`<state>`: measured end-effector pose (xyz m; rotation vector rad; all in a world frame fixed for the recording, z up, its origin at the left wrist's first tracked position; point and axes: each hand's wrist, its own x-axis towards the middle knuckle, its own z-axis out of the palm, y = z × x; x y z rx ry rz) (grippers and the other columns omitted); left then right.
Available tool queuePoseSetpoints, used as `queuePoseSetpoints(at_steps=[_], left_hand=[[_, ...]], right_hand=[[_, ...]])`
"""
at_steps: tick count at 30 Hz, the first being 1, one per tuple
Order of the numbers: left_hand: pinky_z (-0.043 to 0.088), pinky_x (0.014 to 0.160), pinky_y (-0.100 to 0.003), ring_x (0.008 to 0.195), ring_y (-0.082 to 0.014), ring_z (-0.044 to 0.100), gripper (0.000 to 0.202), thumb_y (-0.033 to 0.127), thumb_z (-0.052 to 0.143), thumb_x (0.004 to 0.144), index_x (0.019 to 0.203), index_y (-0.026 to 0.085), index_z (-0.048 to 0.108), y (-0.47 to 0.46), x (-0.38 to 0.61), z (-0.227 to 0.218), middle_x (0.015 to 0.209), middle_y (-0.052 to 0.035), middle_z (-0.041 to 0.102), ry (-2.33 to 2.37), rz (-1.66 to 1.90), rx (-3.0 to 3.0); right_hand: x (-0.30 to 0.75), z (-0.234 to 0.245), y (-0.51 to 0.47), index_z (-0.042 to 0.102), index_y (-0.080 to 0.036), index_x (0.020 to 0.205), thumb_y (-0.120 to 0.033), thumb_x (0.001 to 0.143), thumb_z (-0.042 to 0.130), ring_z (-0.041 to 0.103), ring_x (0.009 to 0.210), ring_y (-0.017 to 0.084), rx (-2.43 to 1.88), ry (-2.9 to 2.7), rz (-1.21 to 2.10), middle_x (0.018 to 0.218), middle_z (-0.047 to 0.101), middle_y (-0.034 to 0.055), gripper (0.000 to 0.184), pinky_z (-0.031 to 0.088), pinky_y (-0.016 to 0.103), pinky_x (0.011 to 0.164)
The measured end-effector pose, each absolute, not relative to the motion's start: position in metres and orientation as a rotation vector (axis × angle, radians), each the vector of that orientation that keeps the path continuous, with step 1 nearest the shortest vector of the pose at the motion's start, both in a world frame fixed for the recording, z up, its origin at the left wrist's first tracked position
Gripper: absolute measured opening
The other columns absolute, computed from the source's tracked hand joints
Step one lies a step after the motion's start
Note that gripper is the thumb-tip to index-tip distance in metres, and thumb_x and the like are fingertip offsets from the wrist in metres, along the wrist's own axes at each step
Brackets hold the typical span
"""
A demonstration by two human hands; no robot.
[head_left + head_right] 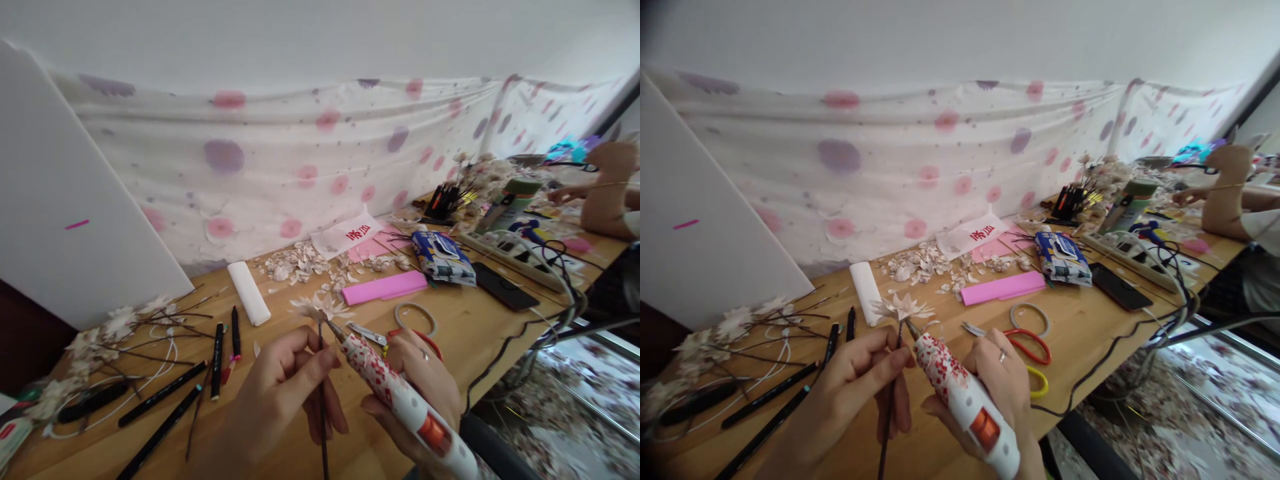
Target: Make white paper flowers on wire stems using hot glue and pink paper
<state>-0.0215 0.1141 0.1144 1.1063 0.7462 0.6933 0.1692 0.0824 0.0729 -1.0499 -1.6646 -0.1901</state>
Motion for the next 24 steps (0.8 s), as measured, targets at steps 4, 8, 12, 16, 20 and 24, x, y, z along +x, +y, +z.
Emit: queuePoseSetpoints(at_steps=[4,8,12,16,20,24], left_hand=[[0.045,0.039,-0.017,0.036,-0.0108,0.058,0.037,0.055,0.070,0.089,0.082,0.020,0.060,0.114,-0.022,0.115,0.055,-0.0034,0.075,0.720,0.688,1.095],[0.046,0.040,-0.018,0.036,-0.0115,0.058,0.040,0.058,0.071,0.087,0.080,0.020,0.059,0.114,-0.022,0.116,0.054,-0.0033,0.074,0.723,0.683,1.104],[0.046,0.041,-0.018,0.037,-0.0111,0.058,0.039,0.056,0.071,0.087,0.078,0.020,0.061,0.115,-0.023,0.119,0.053,-0.0030,0.073,0.754,0.703,1.142],[0.044,0.042,-0.017,0.040,-0.0108,0.059,0.036,0.054,0.071,0.089,0.081,0.019,0.066,0.116,-0.026,0.119,0.054,-0.0036,0.075,0.783,0.706,1.190],[0.047,0.044,-0.018,0.041,-0.0117,0.060,0.035,0.052,0.071,0.089,0.080,0.018,0.068,0.119,-0.033,0.122,0.053,-0.0036,0.074,0.818,0.737,1.208],[0.046,0.043,-0.019,0.040,-0.0121,0.060,0.031,0.048,0.075,0.086,0.079,0.018,0.070,0.127,-0.051,0.134,0.051,-0.0017,0.072,0.895,0.879,1.247]], right_hand=[[0.173,0.066,0.081,0.045,-0.023,0.074,-0.062,0.096,0.057,0.044,0.058,0.016,-1.050,-1.718,-0.129,0.061,0.048,-0.0032,0.046,0.035,0.030,0.056],[0.171,0.066,0.082,0.044,-0.023,0.075,-0.054,0.094,0.062,0.042,0.059,0.016,-1.025,-1.706,-0.126,0.062,0.046,-0.0036,0.041,0.033,0.030,0.056],[0.169,0.071,0.082,0.044,-0.023,0.074,-0.052,0.094,0.062,0.042,0.058,0.014,-1.001,-1.700,-0.127,0.061,0.045,-0.0041,0.039,0.032,0.029,0.056],[0.172,0.070,0.082,0.043,-0.023,0.076,-0.059,0.097,0.055,0.043,0.059,0.015,-1.015,-1.731,-0.054,0.064,0.045,-0.0032,0.043,0.032,0.030,0.056],[0.177,0.066,0.080,0.044,-0.023,0.077,-0.051,0.093,0.064,0.047,0.061,0.016,-1.019,-1.792,-0.002,0.067,0.048,-0.0023,0.037,0.035,0.030,0.058],[0.200,0.058,0.080,0.061,-0.022,0.084,-0.041,0.088,0.073,0.055,0.059,0.016,-1.174,-1.732,0.062,0.070,0.061,-0.0007,0.023,0.042,0.028,0.056]])
